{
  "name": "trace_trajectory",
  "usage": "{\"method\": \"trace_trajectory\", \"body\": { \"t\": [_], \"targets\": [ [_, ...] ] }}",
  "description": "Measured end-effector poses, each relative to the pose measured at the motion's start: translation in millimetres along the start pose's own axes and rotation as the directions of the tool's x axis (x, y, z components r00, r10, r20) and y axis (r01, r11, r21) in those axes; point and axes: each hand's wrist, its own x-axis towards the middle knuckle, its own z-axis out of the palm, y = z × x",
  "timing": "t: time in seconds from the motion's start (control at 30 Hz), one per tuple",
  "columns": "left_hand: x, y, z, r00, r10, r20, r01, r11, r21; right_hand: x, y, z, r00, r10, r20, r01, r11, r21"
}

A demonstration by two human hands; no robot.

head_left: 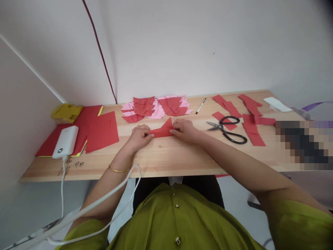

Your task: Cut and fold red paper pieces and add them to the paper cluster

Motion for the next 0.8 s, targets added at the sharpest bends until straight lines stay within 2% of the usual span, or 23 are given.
{"method": "trace_trajectory", "body": {
  "t": [0.13, 0.33, 0.8],
  "targets": [
    [1.8, -2.3, 1.4, 1.000, -0.032, 0.001, 0.032, 0.999, -0.033, 4.0, -2.9, 6.1, 0.998, 0.065, -0.017, -0.066, 0.996, -0.063],
    [3.3, -4.0, 3.3, 0.998, -0.062, -0.016, 0.062, 0.998, 0.026, 8.5, -7.1, 9.3, 0.993, 0.118, -0.010, -0.118, 0.982, -0.147],
    [2.3, -4.5, 2.4, 0.998, -0.056, 0.021, 0.055, 0.998, 0.024, 5.5, -0.8, 9.7, 0.994, 0.100, -0.033, -0.102, 0.993, -0.062]
  ]
}}
